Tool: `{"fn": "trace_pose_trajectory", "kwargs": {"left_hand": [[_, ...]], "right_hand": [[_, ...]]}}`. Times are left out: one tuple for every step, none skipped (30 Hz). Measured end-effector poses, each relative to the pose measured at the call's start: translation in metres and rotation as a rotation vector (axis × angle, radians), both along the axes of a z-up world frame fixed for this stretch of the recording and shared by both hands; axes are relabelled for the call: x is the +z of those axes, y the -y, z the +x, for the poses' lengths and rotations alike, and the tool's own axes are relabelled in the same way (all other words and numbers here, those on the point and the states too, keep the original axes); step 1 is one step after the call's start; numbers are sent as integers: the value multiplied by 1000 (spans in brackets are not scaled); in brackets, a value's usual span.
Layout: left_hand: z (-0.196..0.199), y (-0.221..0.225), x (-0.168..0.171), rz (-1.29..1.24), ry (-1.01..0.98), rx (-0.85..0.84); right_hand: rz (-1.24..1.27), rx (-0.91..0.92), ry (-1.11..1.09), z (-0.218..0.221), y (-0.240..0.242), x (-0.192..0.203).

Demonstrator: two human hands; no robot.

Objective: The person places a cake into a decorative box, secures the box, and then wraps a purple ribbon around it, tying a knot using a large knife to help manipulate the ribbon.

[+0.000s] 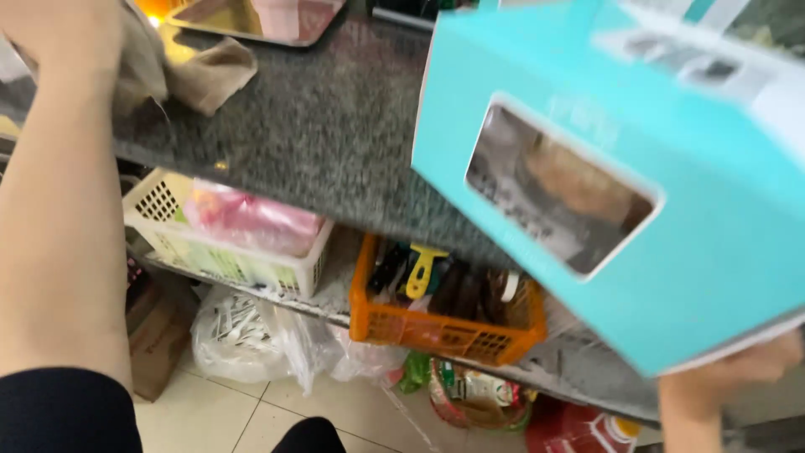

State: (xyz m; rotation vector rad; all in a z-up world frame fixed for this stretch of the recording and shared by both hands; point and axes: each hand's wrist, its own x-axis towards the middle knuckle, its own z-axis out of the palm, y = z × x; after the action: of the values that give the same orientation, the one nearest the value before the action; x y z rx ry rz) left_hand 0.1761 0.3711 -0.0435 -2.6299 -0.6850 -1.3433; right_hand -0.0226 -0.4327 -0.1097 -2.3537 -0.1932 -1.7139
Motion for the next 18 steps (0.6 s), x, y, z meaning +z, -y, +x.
{"fn": "trace_pose_trajectory", "kwargs": {"left_hand": [[-4, 32, 8, -8, -9, 5], [-10, 63, 16, -164, -243, -90], [-19, 92, 27, -317, -477, -183], [-28, 123, 24, -324, -485, -173], [-38, 153, 25, -373, -483, -251], [-48, 182, 27, -423, -480, -330], [-56, 190, 27, -433, -479, -315], [-63, 199, 27, -165, -253, -367], [-75, 206, 29, 106, -33, -409], [-101, 221, 40, 97, -39, -389], [-127, 238, 53, -91, -11, -493], [-154, 254, 66, -280, 23, -594], [-182, 260, 73, -289, 23, -563], [-211, 266, 80, -554, -38, -596], [-241, 270, 88, -818, -86, -619], [-275, 270, 77, -827, -70, -581], [-303, 267, 69, -907, -146, -573], [-331, 265, 60, -989, -220, -568]], "right_hand": [[-15, -10, -14, 20, 33, -38], [-31, -21, -27, 29, 64, -77], [-43, -26, -42, 39, 87, -118], [-47, -15, -52, 30, 76, -99], [-56, -30, -76, 22, 64, -81], [-65, -45, -100, 13, 51, -61], [-72, -29, -103, 6, 34, -42], [-17, 91, -120, -2, 18, -22], [38, 215, -141, -12, 1, 0], [30, 234, -148, -20, -7, 7], [89, 237, -201, -29, -14, 15], [145, 240, -255, -39, -21, 24], [134, 269, -266, -31, -38, -32], [207, -20, -321, -46, -49, -87], [272, -301, -368, -76, -51, -136], [256, -264, -375, -112, -73, -185], [337, 17, -578, -141, -97, -227], [404, 300, -782, -172, -118, -263]]}}
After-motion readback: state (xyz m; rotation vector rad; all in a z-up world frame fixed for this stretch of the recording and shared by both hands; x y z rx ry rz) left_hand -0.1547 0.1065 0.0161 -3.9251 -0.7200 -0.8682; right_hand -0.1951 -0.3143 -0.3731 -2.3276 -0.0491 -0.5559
